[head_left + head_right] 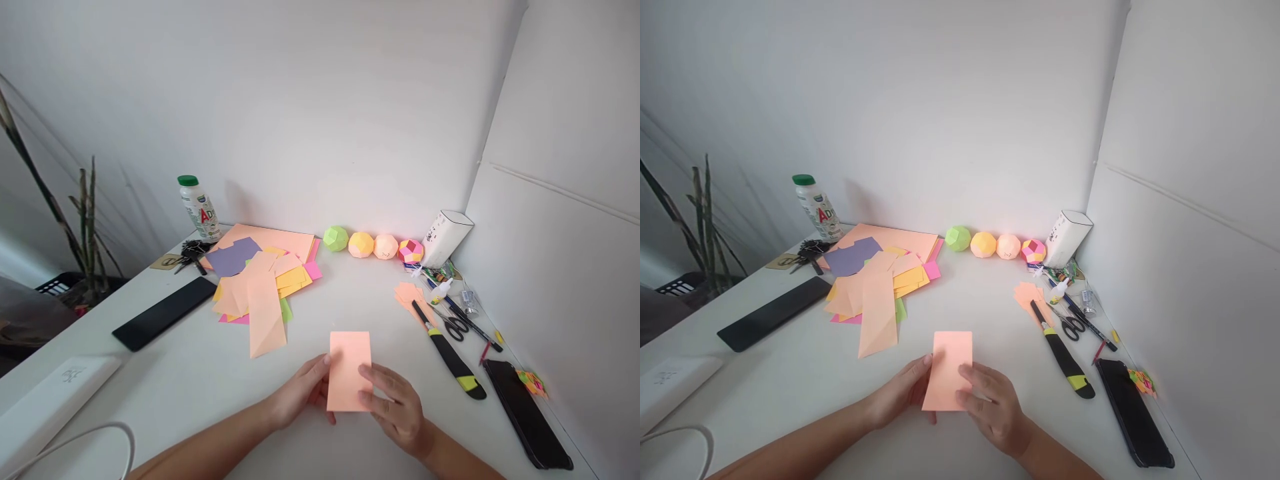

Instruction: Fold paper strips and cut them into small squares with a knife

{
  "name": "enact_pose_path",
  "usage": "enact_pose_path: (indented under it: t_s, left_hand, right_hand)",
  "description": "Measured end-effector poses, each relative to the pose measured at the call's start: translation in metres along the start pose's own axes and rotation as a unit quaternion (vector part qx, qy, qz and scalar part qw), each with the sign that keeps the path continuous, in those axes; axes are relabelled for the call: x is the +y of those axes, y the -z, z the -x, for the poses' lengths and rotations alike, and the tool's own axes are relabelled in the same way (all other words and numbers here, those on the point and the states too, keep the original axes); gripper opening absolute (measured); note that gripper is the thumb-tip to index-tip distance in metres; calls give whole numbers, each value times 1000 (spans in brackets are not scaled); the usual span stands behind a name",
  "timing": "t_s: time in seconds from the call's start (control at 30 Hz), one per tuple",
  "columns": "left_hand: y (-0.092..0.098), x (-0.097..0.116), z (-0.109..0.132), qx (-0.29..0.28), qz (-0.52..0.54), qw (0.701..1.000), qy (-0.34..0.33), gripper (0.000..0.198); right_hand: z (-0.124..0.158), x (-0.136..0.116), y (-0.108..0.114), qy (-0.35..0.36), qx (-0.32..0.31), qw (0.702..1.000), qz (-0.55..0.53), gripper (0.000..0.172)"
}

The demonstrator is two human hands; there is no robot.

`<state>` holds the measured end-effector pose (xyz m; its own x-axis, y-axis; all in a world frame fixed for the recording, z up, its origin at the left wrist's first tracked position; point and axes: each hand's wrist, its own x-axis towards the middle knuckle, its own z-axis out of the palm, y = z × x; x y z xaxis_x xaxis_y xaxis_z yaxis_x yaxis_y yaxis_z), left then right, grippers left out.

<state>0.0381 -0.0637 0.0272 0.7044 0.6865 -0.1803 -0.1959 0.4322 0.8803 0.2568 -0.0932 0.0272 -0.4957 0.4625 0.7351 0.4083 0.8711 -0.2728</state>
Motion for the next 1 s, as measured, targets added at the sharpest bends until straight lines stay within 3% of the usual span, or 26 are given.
enact_pose_path:
  t_s: [0.07,0.13,0.23,0.33,0.47,0.53,0.63,0.73,0.87,0.93,1.0]
  left_hand:
    - [-1,0,-2,-31,40,999,-2,50]
    - [0,0,-2,-11,49,998,-23,43]
    - [1,3,-1,-10,48,998,-28,38]
    - [2,11,3,-71,22,997,23,33]
    - [2,16,7,-127,-23,986,105,25]
    - [5,13,6,-123,-19,985,116,25]
    - [14,5,0,-59,18,993,104,34]
    - [23,-2,-7,55,74,993,76,43]
    - [24,-3,-12,178,103,978,46,48]
    - [20,-1,-12,213,104,970,48,47]
    - [16,0,-10,201,130,969,62,39]
  right_hand:
    - [-1,-3,-2,15,-29,999,8,37]
    - [-1,-4,-5,16,-57,998,16,38]
    - [2,-1,-8,8,-44,998,40,46]
    - [4,2,-8,-27,-1,998,54,51]
    - [1,3,-4,-40,1,999,23,37]
    - [0,2,-2,-27,-2,999,21,31]
    - [-2,0,2,-1,-4,997,74,27]
    - [-3,-2,5,29,-15,989,143,23]
    - [-5,-7,4,59,-54,987,138,21]
    - [-6,-9,1,65,-79,988,116,21]
    - [-5,-9,0,69,-84,987,116,22]
